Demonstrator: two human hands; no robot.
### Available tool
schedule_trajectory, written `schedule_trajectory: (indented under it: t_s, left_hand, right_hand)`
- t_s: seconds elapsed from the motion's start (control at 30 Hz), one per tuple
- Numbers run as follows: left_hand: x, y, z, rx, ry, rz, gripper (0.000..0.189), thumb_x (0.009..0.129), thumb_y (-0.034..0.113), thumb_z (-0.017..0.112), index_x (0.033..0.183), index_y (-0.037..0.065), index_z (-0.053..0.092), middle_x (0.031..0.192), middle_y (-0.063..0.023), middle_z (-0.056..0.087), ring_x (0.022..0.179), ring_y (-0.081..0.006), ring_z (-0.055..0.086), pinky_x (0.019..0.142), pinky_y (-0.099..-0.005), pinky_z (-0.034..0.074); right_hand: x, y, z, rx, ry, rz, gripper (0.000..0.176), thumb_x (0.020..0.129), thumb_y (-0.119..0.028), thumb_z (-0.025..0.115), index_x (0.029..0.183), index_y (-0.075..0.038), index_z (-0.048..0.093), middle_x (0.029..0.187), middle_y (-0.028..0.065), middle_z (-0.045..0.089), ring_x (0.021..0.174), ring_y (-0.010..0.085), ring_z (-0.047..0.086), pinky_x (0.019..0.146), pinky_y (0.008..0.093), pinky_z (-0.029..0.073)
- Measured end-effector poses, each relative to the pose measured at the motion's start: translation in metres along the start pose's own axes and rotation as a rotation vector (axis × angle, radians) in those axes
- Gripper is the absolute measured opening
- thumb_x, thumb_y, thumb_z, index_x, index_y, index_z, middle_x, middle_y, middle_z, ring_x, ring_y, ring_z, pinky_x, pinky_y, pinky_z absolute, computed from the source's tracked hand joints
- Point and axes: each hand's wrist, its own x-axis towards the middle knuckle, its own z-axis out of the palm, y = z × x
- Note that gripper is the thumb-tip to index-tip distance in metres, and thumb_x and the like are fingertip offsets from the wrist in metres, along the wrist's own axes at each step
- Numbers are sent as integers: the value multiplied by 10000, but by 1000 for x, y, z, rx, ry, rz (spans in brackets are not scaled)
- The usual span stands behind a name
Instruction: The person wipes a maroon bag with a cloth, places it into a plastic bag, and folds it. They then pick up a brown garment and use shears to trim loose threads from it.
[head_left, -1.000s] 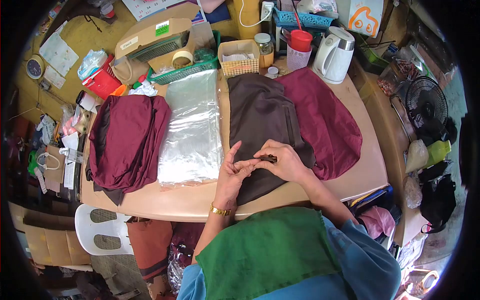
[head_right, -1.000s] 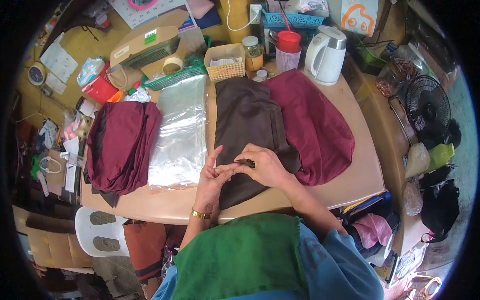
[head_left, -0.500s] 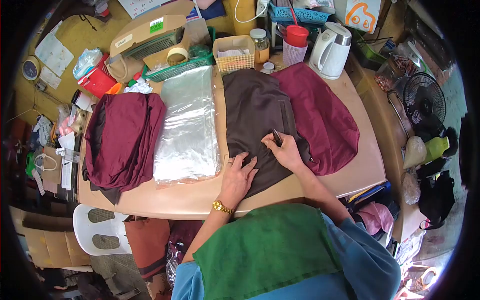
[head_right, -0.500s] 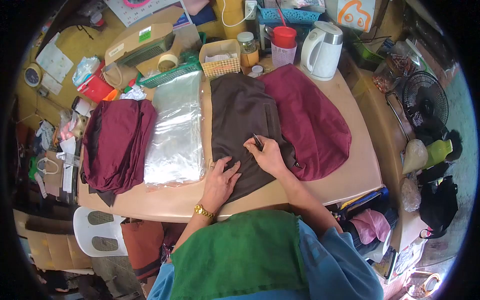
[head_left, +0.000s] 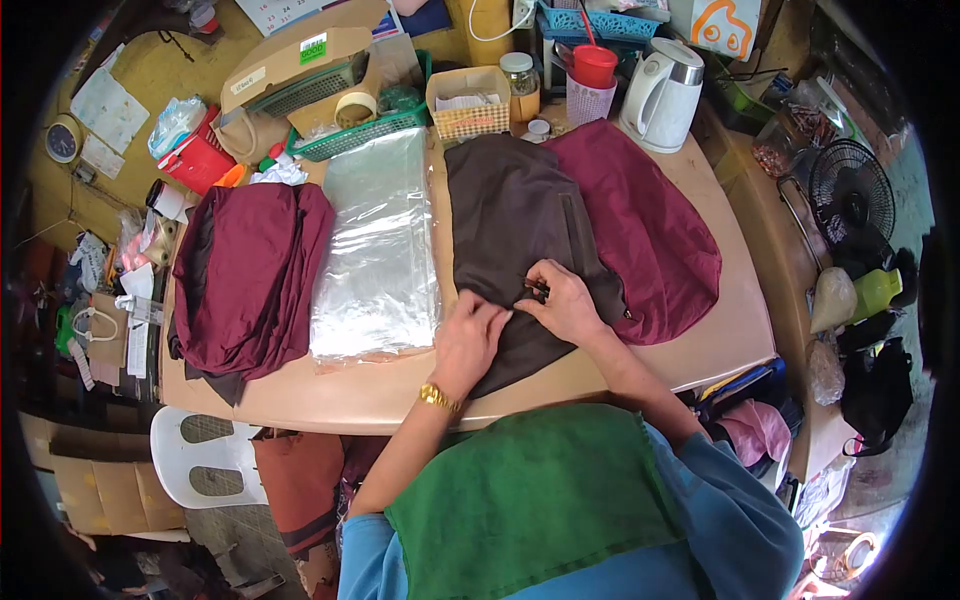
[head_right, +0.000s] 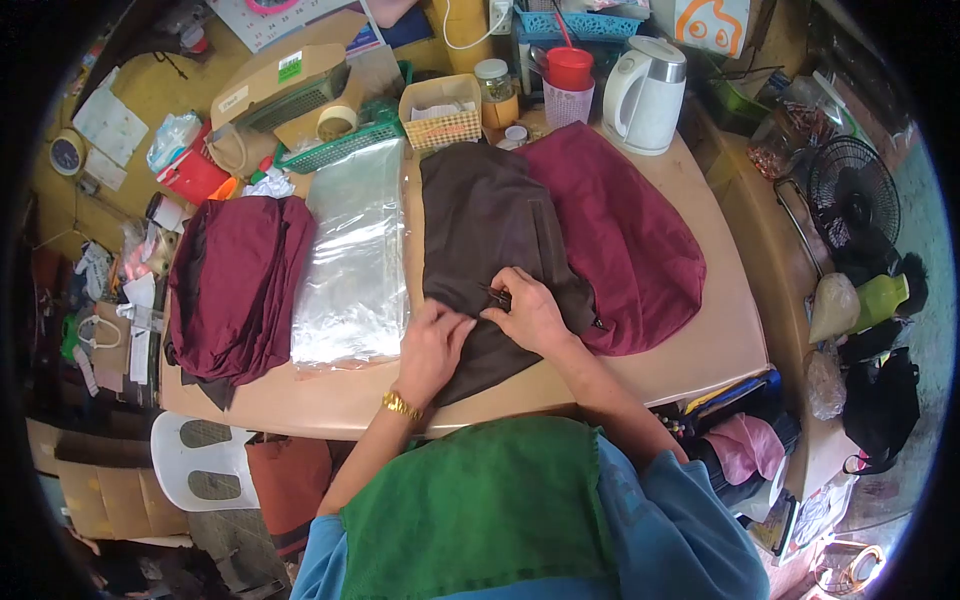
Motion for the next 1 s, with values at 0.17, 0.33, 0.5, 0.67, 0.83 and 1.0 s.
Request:
schedule_trajectory:
  t_s: [0.17,0.33,0.5,0.67,0.83,1.0]
  left_hand:
    - [22,6,5,347,641,82,464,770,347,843,1013,-4,661,956,-177,655,873,-386,647,758,-433,533]
    - [28,4,-29,72,-74,-311,510,816,276,835,1121,-58,600,924,-128,722,808,-308,691,797,-357,544]
    - [8,6,-29,-1239,-33,-336,382,885,102,766,1202,-39,606,1097,-89,718,937,-144,678,878,-294,541]
    - [0,25,-38,-1226,26,-205,298,883,19,752,1133,-25,596,1088,-72,697,946,-100,644,870,-282,540]
    - [-5,30,-41,-884,122,-136,454,808,56,846,1136,-11,540,1070,-74,686,970,-112,644,876,-277,541]
    - [-6,36,-39,-842,174,-128,439,802,27,835,1121,-10,536,1060,-74,682,954,-105,638,863,-273,541]
  right_hand:
    - [-2,1,1,36,45,30,297,746,-51,810,929,-4,581,887,146,609,804,358,636,714,426,512]
    - [-2,-1,0,127,64,53,191,811,-30,790,890,6,621,863,60,621,733,134,606,674,283,494]
    - [0,-46,-29,284,8,87,129,842,-54,773,934,7,705,885,98,705,777,168,671,693,300,512]
    - [-5,-69,-38,118,-18,-85,186,812,-43,797,965,24,715,867,122,709,777,225,704,685,305,538]
    - [-13,-70,-39,-48,-27,-224,287,738,-46,818,996,-8,697,898,123,673,771,310,692,676,389,555]
    - [-16,-77,-41,-74,-42,-241,352,698,-11,819,1019,-10,677,898,123,659,784,321,691,683,400,562]
